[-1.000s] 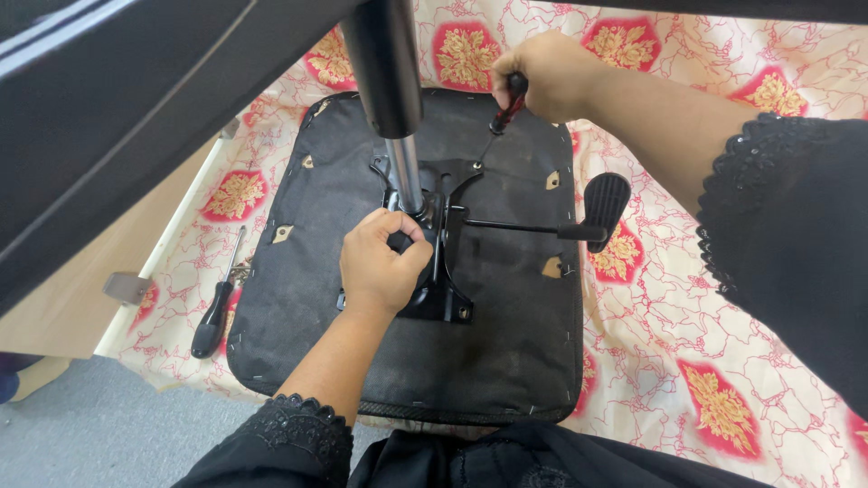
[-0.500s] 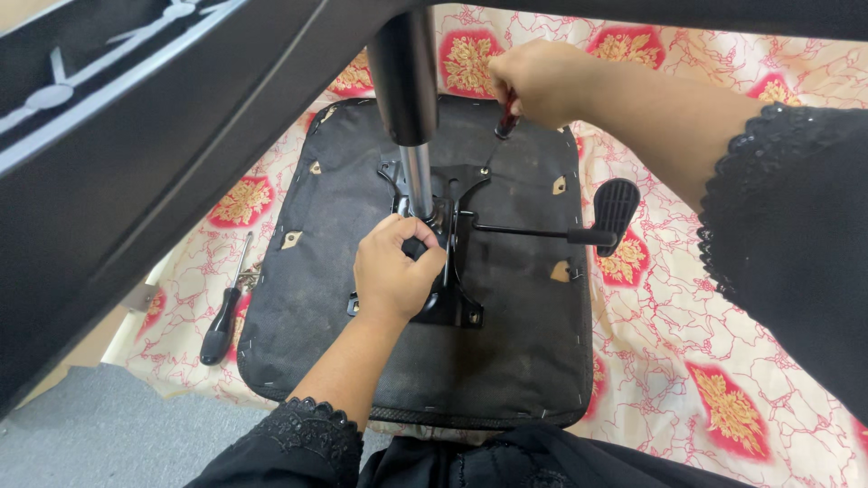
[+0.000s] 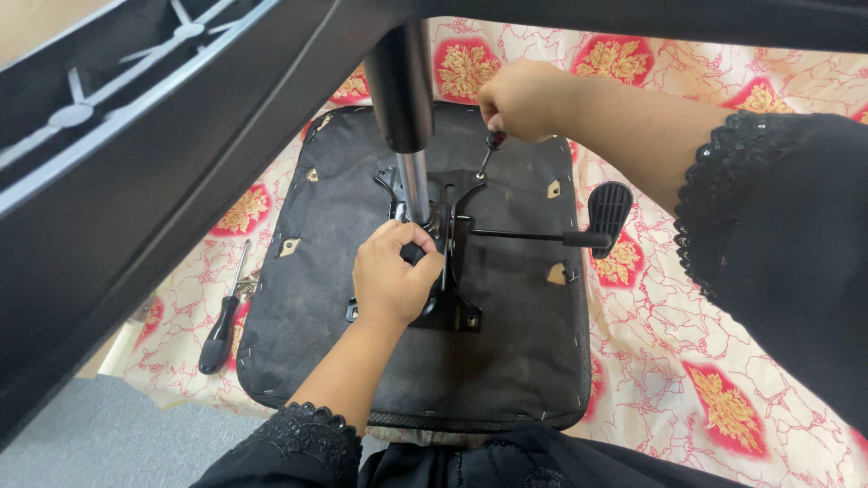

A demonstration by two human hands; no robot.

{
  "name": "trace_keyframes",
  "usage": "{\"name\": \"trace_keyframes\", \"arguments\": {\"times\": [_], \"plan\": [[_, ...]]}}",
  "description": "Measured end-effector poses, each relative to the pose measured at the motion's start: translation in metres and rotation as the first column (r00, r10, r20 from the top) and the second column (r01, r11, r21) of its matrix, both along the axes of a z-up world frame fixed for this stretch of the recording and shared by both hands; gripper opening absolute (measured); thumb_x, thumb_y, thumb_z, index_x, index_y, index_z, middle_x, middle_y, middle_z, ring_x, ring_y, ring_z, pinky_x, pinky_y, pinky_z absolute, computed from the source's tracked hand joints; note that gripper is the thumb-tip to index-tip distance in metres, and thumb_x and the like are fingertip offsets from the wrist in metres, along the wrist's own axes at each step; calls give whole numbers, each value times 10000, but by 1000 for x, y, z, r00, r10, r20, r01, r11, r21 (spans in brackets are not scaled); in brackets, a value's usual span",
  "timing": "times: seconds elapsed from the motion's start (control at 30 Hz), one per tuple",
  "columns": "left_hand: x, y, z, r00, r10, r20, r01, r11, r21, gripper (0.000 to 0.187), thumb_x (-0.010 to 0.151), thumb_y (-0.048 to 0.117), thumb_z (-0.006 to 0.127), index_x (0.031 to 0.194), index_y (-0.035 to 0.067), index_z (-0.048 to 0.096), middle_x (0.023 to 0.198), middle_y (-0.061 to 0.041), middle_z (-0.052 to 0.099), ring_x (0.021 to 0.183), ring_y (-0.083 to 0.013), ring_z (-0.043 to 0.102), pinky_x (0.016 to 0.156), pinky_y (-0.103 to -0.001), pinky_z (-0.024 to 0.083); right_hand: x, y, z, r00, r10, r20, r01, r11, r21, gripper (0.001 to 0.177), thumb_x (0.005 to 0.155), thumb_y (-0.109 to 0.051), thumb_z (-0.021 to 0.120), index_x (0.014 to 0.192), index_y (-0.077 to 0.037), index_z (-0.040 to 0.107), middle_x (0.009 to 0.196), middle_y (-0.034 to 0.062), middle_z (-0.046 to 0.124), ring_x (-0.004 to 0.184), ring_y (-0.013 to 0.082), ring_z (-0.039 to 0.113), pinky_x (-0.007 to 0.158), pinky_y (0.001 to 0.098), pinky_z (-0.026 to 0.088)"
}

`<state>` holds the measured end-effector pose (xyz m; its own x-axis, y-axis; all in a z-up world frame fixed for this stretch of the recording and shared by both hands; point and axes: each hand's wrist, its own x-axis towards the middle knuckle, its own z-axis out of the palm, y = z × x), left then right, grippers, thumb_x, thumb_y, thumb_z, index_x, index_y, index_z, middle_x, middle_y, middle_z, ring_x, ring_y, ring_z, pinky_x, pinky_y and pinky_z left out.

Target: The person uses a screwdriver to tighten screws on the underside of an office chair seat, securing the central gas lift mechanism. They then remove a black plastic cap from the top of the gas lift and place it on the seat.

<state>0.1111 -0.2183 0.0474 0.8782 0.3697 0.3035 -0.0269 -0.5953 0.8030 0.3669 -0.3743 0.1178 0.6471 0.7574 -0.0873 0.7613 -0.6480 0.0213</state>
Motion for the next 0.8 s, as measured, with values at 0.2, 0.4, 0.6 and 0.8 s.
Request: {"name": "trace_keyframes", "arguments": {"times": [0.2,0.4,0.6,0.8], "plan": [[-1,-1,0,1000,-1,-13,1,1000,-14,86,684,209,719,698,127,696,769,-5,643,568,-196,597,595,-340,472,-13,2,8,978,186,94,-202,959,197,273,653,-131,770,917,-83,716,985,138,703,932,324,674,757,447,549],[-1,0,1,1000,-12,-3,12,1000,-11,88,691,197,722,699,117,686,750,-9,618,562,-180,577,574,-340,457,-7,15,6,965,-229,125,250,948,-195,461,1064,-453,600,946,-42,773,889,182,757,892,363,712,820,470,559],[-1,0,2,1000,-22,-13,21,999,-44,88,686,192,716,701,112,683,752,-10,617,538,-186,570,564,-333,455,-5,8,6,997,-37,-69,35,999,-32,248,788,-59,643,910,-154,838,952,76,765,888,285,749,732,450,621],[-1,0,1,1000,-13,23,14,1000,-12,89,687,193,718,699,112,684,753,-18,622,593,-193,594,585,-335,463,-13,10,4,966,-247,-71,252,965,74,343,966,-412,719,1137,-129,628,835,179,743,862,329,728,804,448,546]]}}
